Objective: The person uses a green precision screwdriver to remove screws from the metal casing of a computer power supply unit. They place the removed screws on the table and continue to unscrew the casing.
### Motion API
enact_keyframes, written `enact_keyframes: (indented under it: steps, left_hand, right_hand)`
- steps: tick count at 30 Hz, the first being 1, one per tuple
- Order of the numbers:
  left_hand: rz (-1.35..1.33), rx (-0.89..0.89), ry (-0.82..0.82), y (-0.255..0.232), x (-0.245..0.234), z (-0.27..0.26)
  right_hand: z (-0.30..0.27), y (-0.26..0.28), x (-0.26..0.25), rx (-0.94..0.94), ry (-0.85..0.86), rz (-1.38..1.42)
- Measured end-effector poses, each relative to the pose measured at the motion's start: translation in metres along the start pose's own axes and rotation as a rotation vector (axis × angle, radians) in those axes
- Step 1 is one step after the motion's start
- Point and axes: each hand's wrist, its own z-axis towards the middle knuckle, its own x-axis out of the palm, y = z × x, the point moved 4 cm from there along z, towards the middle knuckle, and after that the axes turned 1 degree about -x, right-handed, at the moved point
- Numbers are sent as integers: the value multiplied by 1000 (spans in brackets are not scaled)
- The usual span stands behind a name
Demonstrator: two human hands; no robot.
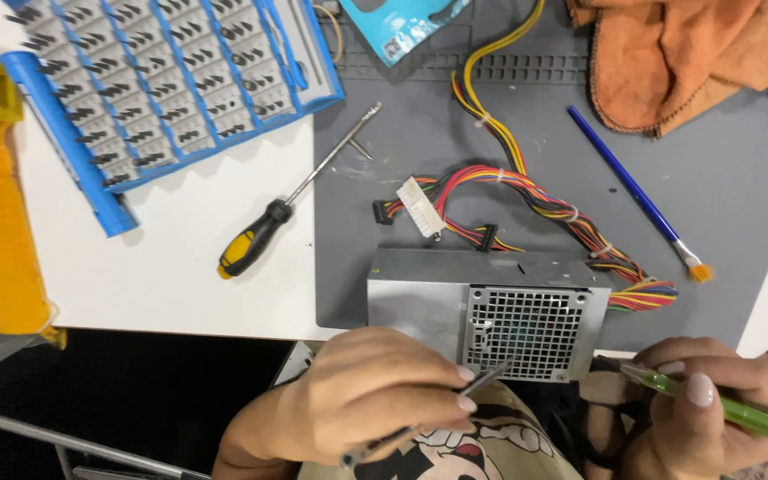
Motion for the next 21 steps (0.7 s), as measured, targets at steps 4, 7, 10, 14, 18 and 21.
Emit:
enact_keyframes:
  steps: [4, 7, 10, 14, 18, 21]
  left_hand:
    - [-14, 37, 45, 4, 37, -9]
    - [95, 92, 13, 1, 54, -13]
    - [183, 91, -17, -4, 55, -16]
    - [219, 95, 10, -9, 49, -16]
    - [311, 86, -122, -11, 51, -17]
    - [367, 75, -92, -14, 52, -12]
  right_hand:
    - [-2, -10, -9, 32, -6, 28]
    - [-4, -17, -17, -50, 16, 61]
    - [-7, -15, -17, 24, 11, 51]
    - [-9, -14, -17, 5, 21, 56]
    - [-10, -13, -18, 46, 26, 38]
    - [-13, -12, -21, 48, 21, 32]
